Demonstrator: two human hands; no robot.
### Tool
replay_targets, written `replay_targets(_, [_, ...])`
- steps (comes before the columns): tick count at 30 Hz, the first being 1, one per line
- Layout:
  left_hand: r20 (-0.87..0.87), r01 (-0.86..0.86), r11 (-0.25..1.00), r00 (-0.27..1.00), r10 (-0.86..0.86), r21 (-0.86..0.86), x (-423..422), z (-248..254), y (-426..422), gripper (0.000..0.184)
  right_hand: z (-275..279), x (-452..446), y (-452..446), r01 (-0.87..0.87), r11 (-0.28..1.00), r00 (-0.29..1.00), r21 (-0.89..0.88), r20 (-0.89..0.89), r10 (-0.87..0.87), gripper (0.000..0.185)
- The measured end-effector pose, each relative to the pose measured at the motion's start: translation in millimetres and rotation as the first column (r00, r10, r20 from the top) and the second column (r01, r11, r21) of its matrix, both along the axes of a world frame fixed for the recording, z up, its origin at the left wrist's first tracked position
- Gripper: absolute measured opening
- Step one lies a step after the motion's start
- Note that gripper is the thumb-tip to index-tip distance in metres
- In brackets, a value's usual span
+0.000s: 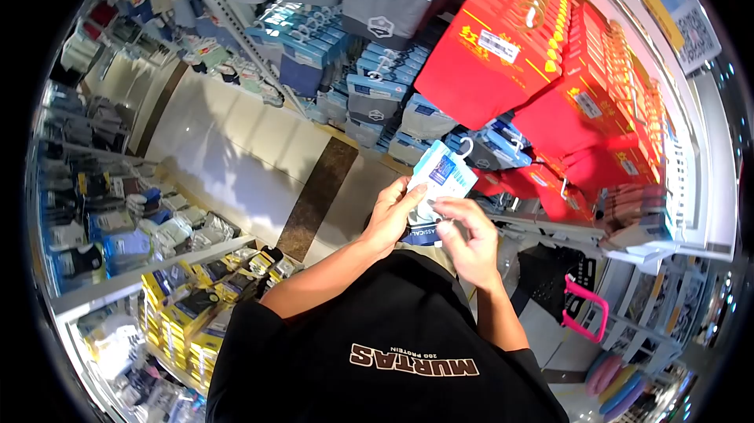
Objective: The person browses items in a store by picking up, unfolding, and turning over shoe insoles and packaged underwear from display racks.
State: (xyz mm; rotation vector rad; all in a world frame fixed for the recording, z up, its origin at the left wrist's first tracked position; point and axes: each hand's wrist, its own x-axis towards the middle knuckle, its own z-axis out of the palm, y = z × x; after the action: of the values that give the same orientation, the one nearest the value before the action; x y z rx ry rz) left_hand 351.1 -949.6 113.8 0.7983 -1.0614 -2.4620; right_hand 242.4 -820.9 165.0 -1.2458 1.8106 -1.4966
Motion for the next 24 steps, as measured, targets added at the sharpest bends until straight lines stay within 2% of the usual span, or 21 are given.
replay_targets(1, [-0.028, -0.052, 0.999, 0.998, 0.052, 0.01, 1, 5, 1, 0.032, -5, -4, -2, 0.094, 0.995, 0.986, -0.034, 0.144, -0.088, 0.021])
replay_targets(3, [-0.09, -0.147, 0.989, 0.985, 0.148, 0.02, 1, 20, 5, 0.033, -15, -21, -6, 0.236, 0.97, 0.935, -0.059, 0.284, -0.21, 0.026])
replay_targets(5, [-0.099, -0.112, 0.994, 0.989, 0.11, -0.013, 8, 17, 2, 0.03, -24, -35, -16, 0.326, 0.937, 0.901, -0.124, 0.342, -0.268, 0.044])
replay_targets(7, [-0.102, -0.014, 0.999, 0.995, 0.01, -0.032, 23, 9, -5, 0.029, -31, -44, -19, 0.295, 0.951, 0.849, -0.091, 0.482, -0.217, 0.052])
replay_targets(9, [-0.067, -0.005, 1.0, 0.998, 0.003, -0.031, 32, 8, -8, 0.027, -47, -45, -19, 0.238, 0.971, 0.749, 0.0, 0.637, -0.184, 0.059])
replay_targets(11, [-0.036, -0.034, 0.999, 0.999, 0.034, 0.007, 34, 8, -5, 0.027, -49, -39, -17, 0.014, 0.997, 0.593, 0.074, 0.802, -0.068, 0.046])
replay_targets(13, [-0.014, -0.072, 0.997, 0.997, 0.071, -0.007, 30, 8, 2, 0.027, -45, -25, -18, 0.027, 0.999, 0.462, 0.039, 0.886, -0.047, 0.042])
replay_targets(15, [0.032, -0.103, 0.992, 0.994, 0.105, -0.075, 25, 7, 8, 0.027, -52, -23, -19, 0.084, 0.996, 0.517, -0.007, 0.855, -0.038, 0.04])
replay_targets(16, [0.105, -0.109, 0.98, 0.986, 0.128, -0.169, 22, 5, 10, 0.026, -54, -25, -19, 0.106, 0.994, 0.538, -0.027, 0.842, -0.035, 0.042])
replay_targets(19, [0.309, 0.058, 0.862, 0.944, 0.117, -0.504, 18, -11, 4, 0.026, -58, -35, -13, 0.068, 0.996, 0.656, -0.057, 0.754, -0.002, 0.038])
replay_targets(20, [0.322, 0.106, 0.804, 0.94, 0.111, -0.585, 19, -14, -2, 0.026, -54, -38, -14, 0.046, 0.997, 0.689, -0.061, 0.725, 0.013, 0.036])
replay_targets(21, [0.299, 0.075, 0.787, 0.944, 0.143, -0.612, 17, -1, -4, 0.026, -51, -39, -16, 0.033, 0.997, 0.72, -0.072, 0.694, 0.026, 0.035])
replay_targets(23, [0.438, 0.213, 0.69, 0.884, 0.166, -0.692, 23, 22, -16, 0.026, -48, -40, -20, 0.043, 0.991, 0.715, -0.128, 0.697, 0.059, 0.033])
replay_targets(24, [0.376, 0.156, 0.692, 0.91, 0.177, -0.705, 25, 21, -25, 0.026, -46, -42, -21, 0.049, 0.988, 0.73, -0.148, 0.68, 0.065, 0.033])
